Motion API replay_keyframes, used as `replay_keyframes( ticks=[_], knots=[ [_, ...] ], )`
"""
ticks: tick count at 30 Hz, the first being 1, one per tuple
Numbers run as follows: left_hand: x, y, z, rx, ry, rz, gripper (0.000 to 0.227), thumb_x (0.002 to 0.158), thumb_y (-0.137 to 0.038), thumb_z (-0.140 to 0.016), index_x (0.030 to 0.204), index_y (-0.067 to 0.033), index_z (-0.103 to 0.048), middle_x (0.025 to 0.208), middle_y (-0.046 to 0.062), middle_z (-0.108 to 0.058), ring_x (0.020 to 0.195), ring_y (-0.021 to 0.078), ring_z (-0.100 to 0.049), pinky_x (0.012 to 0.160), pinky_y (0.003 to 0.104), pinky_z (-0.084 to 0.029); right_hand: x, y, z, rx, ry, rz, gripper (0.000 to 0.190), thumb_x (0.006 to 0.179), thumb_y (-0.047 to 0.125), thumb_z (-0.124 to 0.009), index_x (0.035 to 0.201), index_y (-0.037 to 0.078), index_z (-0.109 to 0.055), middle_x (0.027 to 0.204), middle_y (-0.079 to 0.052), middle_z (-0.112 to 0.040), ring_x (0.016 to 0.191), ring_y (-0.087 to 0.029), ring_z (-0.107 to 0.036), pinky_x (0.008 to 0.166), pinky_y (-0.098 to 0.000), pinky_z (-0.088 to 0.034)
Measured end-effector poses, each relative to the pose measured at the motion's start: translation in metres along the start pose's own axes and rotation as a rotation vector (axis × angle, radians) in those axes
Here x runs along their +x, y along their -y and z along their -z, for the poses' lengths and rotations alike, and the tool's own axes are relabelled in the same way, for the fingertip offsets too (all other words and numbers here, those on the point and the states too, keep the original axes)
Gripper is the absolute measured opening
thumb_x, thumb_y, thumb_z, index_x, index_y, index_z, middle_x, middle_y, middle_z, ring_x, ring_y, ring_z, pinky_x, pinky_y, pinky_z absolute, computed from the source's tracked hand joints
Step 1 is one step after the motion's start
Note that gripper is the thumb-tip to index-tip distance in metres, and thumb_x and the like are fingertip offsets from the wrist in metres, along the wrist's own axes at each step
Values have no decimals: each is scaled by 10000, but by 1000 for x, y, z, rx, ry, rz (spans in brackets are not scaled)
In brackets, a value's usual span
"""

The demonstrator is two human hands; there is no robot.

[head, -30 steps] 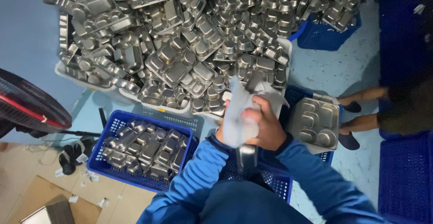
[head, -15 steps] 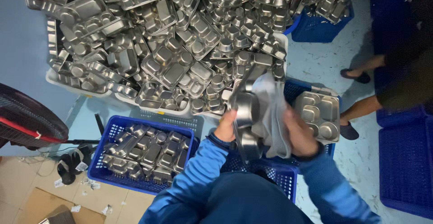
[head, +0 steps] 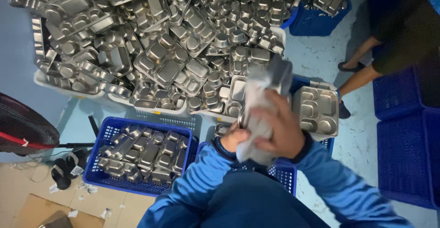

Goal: The person wipes multiple stainless steel compartmentalized trays with a white cloth. They pick up each tray from a large pile, wipe it, and place it into a blue crate. The process is repeated continuously.

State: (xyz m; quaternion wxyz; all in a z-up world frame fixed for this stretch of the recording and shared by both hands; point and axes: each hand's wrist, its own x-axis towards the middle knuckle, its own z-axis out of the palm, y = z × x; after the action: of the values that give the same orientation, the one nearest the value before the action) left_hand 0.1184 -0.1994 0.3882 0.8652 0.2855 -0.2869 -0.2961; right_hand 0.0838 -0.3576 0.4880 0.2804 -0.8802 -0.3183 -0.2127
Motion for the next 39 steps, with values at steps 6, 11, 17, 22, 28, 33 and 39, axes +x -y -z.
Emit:
replay_keyframes(
  ticks=[6, 11, 17, 22, 28, 33, 39],
  knots=[
    [-8, -7, -3, 314, -97, -110, 1121, 815, -522, -717, 1677, -75, -157, 1695, 122, -326, 1594, 257, -317, 1330, 374, -227, -31, 7, -17, 386, -160, -332, 731, 797, 84, -632, 1488, 11, -407, 1520, -273, -399, 1444, -461, -410, 1212, -484, -313],
    [-12, 6, 4, -150, -308, -73, 864, 835, -385, -716, 1534, 24, -413, 1443, 175, -559, 1331, 316, -543, 1173, 444, -416, -46, 22, -10, 219, 79, -634, 686, 834, 253, -716, 1461, 89, -491, 1427, -173, -519, 1307, -365, -553, 1101, -453, -465],
    [-1, -6, 5, 124, -341, -166, 831, 813, -320, -677, 1525, 43, -451, 1347, 168, -624, 1245, 282, -606, 1106, 379, -479, -59, 22, -21, -62, 253, -126, 755, 540, 294, -926, 1225, 159, -640, 1416, -219, -470, 1280, -453, -505, 1025, -510, -449],
    [3, -8, 1, 182, -316, -275, 953, 744, -298, -696, 1606, -69, -364, 1355, 149, -595, 1223, 250, -597, 1063, 355, -486, -74, -4, -44, 271, 47, -413, 804, 588, 221, -937, 1277, 70, -551, 1400, -241, -458, 1273, -423, -526, 1033, -467, -463],
    [-10, -8, 41, -339, -409, -308, 785, 744, -284, -705, 1449, -18, -485, 1375, 180, -587, 1270, 347, -592, 1108, 512, -480, -122, 8, -77, 280, -77, -757, 656, 663, 135, -876, 1235, 112, -558, 1208, -132, -635, 1145, -321, -656, 977, -404, -529],
    [-24, -10, 63, -509, -419, -254, 788, 782, -336, -708, 1445, 25, -481, 1379, 224, -590, 1275, 390, -578, 1123, 523, -456, -119, -17, -56, -261, -19, -261, 503, 657, 60, -803, 1115, 217, -665, 1307, -150, -588, 1261, -364, -557, 1058, -466, -487],
    [-25, -11, 33, 98, -71, -106, 1075, 712, -360, -789, 1614, -32, -306, 1578, 145, -464, 1457, 278, -455, 1244, 405, -338, -66, -68, -27, -256, 241, -156, 723, 609, 324, -893, 1250, 132, -620, 1374, -266, -523, 1338, -480, -426, 1069, -529, -412]
  ],
)
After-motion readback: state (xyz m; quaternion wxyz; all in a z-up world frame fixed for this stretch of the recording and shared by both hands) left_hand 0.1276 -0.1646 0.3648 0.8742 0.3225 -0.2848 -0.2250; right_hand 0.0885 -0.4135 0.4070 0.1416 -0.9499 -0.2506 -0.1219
